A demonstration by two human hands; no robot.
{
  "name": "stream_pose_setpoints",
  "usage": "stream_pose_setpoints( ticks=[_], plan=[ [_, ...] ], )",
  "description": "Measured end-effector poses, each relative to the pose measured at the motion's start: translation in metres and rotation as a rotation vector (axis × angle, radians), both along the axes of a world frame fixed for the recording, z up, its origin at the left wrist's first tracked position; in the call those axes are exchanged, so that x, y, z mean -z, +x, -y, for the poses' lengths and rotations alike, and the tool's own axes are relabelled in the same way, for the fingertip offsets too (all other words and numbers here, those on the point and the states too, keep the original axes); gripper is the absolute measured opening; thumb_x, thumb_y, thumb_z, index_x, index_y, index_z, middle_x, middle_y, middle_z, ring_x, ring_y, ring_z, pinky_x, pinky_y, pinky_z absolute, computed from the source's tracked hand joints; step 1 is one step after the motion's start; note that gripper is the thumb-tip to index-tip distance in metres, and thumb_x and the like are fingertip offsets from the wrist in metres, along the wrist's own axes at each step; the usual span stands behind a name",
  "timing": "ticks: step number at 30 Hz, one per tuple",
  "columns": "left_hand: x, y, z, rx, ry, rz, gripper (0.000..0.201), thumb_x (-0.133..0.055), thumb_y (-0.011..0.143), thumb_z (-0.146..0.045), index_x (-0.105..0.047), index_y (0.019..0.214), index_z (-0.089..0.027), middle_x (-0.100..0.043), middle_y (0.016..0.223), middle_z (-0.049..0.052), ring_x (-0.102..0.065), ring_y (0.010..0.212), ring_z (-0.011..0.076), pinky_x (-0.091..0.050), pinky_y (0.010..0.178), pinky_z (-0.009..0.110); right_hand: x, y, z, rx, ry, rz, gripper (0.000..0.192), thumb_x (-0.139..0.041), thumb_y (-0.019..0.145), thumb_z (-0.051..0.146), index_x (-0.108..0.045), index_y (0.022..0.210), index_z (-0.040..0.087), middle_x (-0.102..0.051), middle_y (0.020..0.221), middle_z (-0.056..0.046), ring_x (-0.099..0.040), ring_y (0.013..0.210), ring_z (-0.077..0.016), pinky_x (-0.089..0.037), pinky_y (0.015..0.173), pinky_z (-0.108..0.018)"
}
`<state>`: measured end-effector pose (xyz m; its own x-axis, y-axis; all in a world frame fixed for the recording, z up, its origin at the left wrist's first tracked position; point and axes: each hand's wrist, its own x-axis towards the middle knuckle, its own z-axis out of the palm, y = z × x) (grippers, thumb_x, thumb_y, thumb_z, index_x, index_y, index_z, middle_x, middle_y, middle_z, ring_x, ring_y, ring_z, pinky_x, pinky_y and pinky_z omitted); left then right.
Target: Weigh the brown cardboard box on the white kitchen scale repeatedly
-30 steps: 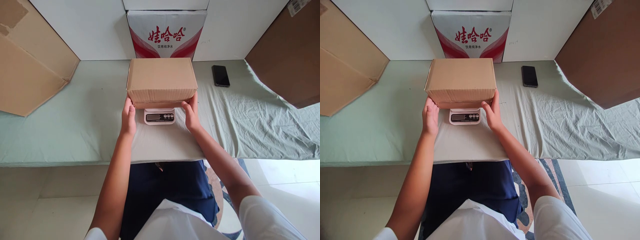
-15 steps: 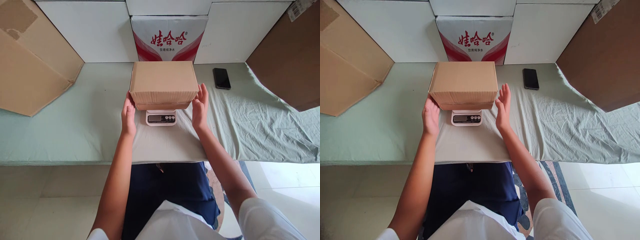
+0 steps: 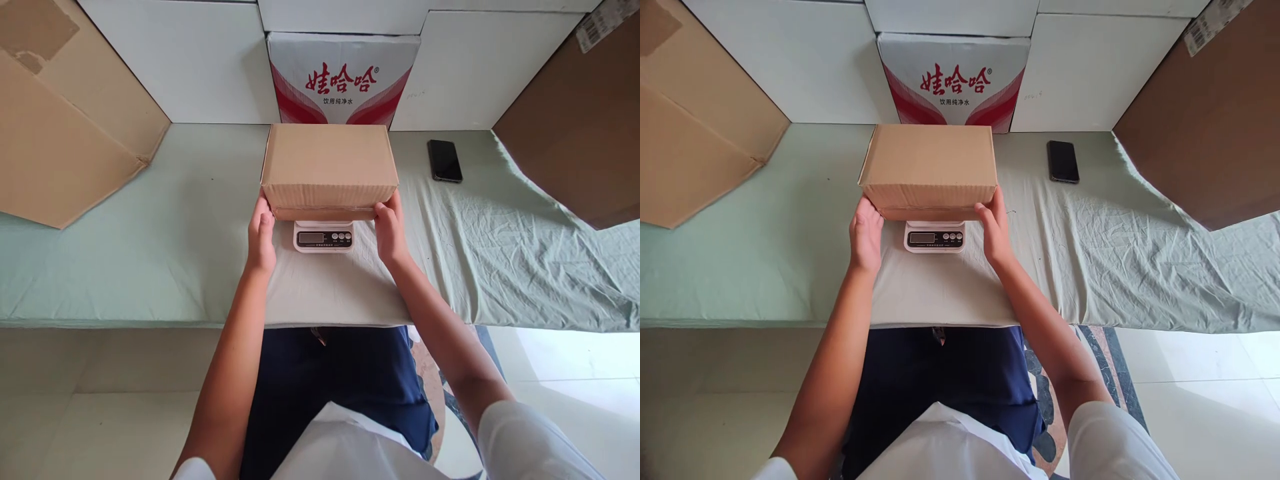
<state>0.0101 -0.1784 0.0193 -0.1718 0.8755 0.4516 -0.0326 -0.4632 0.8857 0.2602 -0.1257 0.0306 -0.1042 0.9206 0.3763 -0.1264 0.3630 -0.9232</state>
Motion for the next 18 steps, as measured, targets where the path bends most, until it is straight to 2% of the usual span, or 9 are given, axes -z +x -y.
stream_pose_setpoints(
  ticks=[2,5,7,9,11,14,16,18],
  plan=[
    [-0.005,0.001,-0.001,0.003,-0.009,-0.006,0.075,-0.047,0.09,-0.079,-0.055,0.149,-0.033,-0.058,0.154,0.005,-0.033,0.16,0.0345,-0.024,0.134,0.053,0.0,-0.001,-0.004,0.006,-0.003,0.029,0.047,-0.054,0.087,0.059,-0.055,0.128,0.036,-0.062,0.134,-0.002,-0.056,0.131,-0.0304,-0.049,0.116,-0.058],
    [-0.017,-0.003,-0.016,0.015,-0.008,-0.008,0.071,-0.048,0.09,-0.079,-0.057,0.144,-0.034,-0.059,0.152,0.005,-0.032,0.16,0.0339,-0.026,0.133,0.052,-0.008,-0.003,-0.024,0.045,0.051,0.055,0.048,-0.054,0.088,0.062,-0.053,0.129,0.038,-0.06,0.134,-0.001,-0.052,0.136,-0.0332,-0.044,0.12,-0.063],
    [-0.024,-0.013,-0.042,0.028,-0.013,0.001,0.071,-0.049,0.089,-0.08,-0.059,0.141,-0.034,-0.056,0.156,0.004,-0.033,0.16,0.0333,-0.027,0.133,0.051,-0.019,-0.007,-0.046,0.066,0.099,0.07,0.053,-0.053,0.089,0.067,-0.05,0.133,0.038,-0.057,0.139,-0.001,-0.046,0.144,-0.0352,-0.039,0.124,-0.064],
    [-0.025,-0.024,-0.08,0.035,-0.055,0.027,0.076,-0.046,0.087,-0.084,-0.059,0.139,-0.031,-0.053,0.159,0.005,-0.035,0.159,0.0327,-0.026,0.133,0.051,-0.028,-0.014,-0.075,0.078,0.141,0.088,0.06,-0.051,0.088,0.073,-0.046,0.137,0.038,-0.053,0.145,-0.001,-0.042,0.15,-0.036,-0.035,0.127,-0.063],
    [-0.018,-0.034,-0.121,0.022,-0.118,0.081,0.081,-0.047,0.083,-0.088,-0.059,0.137,-0.029,-0.054,0.16,0.004,-0.036,0.159,0.0304,-0.025,0.133,0.048,-0.03,-0.024,-0.106,0.1,0.172,0.091,0.068,-0.048,0.087,0.079,-0.042,0.141,0.038,-0.05,0.148,-0.001,-0.037,0.154,-0.0358,-0.032,0.13,-0.061],
    [0.004,-0.038,-0.163,-0.03,-0.193,0.13,0.082,-0.038,0.087,-0.088,-0.057,0.14,-0.029,-0.049,0.165,0.003,-0.027,0.163,0.0263,-0.021,0.133,0.045,-0.016,-0.037,-0.142,0.106,0.153,0.082,0.077,-0.049,0.081,0.084,-0.041,0.141,0.036,-0.049,0.15,-0.003,-0.035,0.155,-0.0346,-0.031,0.131,-0.058],
    [0.02,-0.036,-0.172,-0.069,-0.207,0.156,0.087,-0.047,0.08,-0.091,-0.058,0.138,-0.028,-0.045,0.167,0.006,-0.027,0.163,0.0277,-0.022,0.134,0.046,-0.001,-0.04,-0.156,0.104,0.106,0.063,0.078,-0.05,0.078,0.086,-0.042,0.136,0.034,-0.051,0.148,-0.006,-0.039,0.151,-0.0337,-0.031,0.131,-0.058],
    [0.03,-0.033,-0.171,-0.08,-0.21,0.167,0.091,-0.055,0.073,-0.092,-0.059,0.137,-0.027,-0.045,0.167,0.011,-0.031,0.161,0.0292,-0.024,0.133,0.048,0.014,-0.04,-0.161,0.105,0.063,0.04,0.078,-0.051,0.075,0.085,-0.042,0.131,0.032,-0.052,0.145,-0.008,-0.041,0.149,-0.0328,-0.03,0.131,-0.059]
  ],
)
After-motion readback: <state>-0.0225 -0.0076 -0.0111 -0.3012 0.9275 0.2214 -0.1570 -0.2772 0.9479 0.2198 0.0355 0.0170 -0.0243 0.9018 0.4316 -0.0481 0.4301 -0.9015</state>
